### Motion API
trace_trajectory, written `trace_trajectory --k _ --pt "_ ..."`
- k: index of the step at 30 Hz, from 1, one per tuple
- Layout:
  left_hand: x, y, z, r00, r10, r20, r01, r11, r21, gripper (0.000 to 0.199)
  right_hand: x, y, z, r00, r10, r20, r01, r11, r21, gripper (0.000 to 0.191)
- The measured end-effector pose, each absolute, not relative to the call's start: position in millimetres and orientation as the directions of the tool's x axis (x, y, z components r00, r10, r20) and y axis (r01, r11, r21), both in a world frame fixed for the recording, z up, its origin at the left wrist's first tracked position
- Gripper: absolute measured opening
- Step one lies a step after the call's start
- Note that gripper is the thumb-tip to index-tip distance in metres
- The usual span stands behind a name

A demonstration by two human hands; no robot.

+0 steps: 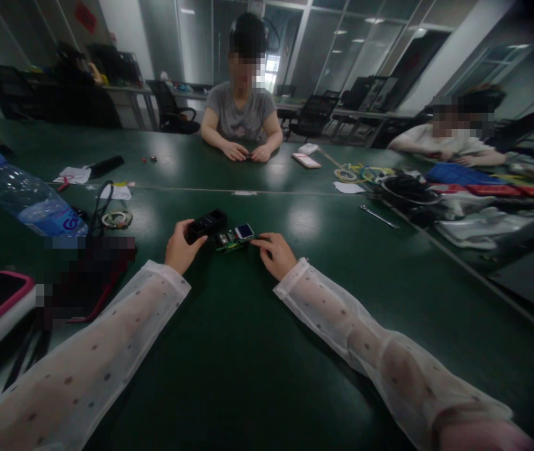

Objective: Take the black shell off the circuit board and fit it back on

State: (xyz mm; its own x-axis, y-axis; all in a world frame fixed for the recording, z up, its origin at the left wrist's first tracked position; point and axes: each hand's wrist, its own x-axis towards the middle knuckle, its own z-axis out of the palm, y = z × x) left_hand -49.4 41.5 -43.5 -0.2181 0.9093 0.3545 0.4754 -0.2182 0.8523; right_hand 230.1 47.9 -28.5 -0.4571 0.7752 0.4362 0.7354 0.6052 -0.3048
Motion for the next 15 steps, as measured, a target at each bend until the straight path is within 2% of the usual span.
trace_trajectory --k 9,15 --pt "-48.1 44.1 -45.0 -0.249 0.892 0.377 0.453 -0.237 0.860 0.054 227.3 42.5 -25.0 -0.476 0.773 0.419 0.764 0.599 -0.238 0.038" --pt "-37.3 36.9 -32.2 -0.240 0.839 0.489 0.390 -0.378 0.840 0.056 227.0 39.8 -21.7 -0.467 0.775 0.426 0.783 0.586 -0.208 0.038"
